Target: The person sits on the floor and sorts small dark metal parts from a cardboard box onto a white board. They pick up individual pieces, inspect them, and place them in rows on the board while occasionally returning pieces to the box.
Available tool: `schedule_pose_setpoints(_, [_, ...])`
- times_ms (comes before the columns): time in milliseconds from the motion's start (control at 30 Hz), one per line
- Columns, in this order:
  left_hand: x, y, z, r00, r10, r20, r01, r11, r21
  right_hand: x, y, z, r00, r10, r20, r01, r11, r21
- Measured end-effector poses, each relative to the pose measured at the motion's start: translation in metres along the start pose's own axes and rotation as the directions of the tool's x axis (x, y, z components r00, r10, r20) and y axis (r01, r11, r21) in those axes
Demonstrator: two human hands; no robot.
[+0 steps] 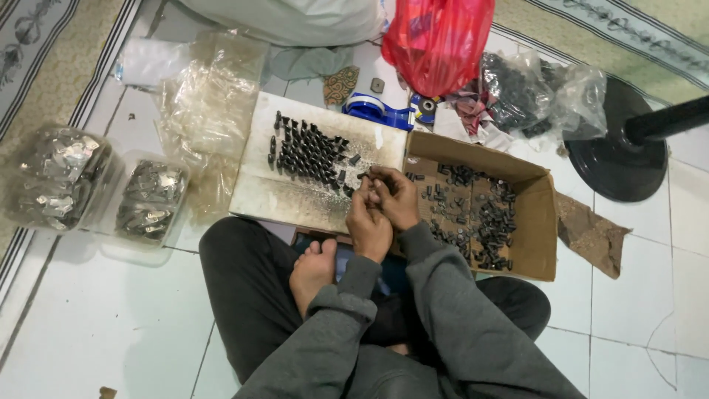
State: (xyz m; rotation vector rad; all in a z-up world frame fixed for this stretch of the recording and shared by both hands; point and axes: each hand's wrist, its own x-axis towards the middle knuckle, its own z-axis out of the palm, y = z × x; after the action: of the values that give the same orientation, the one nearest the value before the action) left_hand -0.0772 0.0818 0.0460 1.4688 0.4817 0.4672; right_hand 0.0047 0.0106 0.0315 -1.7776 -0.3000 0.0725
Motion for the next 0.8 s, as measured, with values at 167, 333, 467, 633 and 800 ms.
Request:
schedule_pose_setpoints(167, [0.019, 0.032, -0.018, 0.986, -0.123, 0.111, 0.134, 0.987, -0.093, 0.026, -0.002, 0.012, 0.985, 0.063, 0.161, -0.07, 0.997, 0.039])
schedule_pose_setpoints(333, [0.036, 0.019, -0.024, 0.974, -0.165, 0.153, 0.178, 0.981, -0.077, 0.04, -0.004, 0.022, 0.969, 0.061, 0.238, -0.046, 0.997, -0.065])
schedule_pose_setpoints(467, [0.049, 0.0, -0.019, 0.97, -0.17, 0.172, 0.189, 0.977, -0.103, 0.043, -0.005, 0.029, 0.966, 0.053, 0.255, -0.056, 0.998, 0.006])
schedule_pose_setpoints(633, [0.052, -0.008, -0.019, 0.958, -0.214, 0.19, 0.231, 0.97, -0.071, 0.039, -0.018, 0.036, 0.972, 0.054, 0.23, -0.053, 0.999, -0.01])
schedule_pose_setpoints(800, [0.051, -0.023, -0.016, 0.981, -0.143, 0.133, 0.149, 0.988, -0.04, 0.041, -0.008, 0.029, 0.979, 0.049, 0.197, -0.048, 0.999, -0.008])
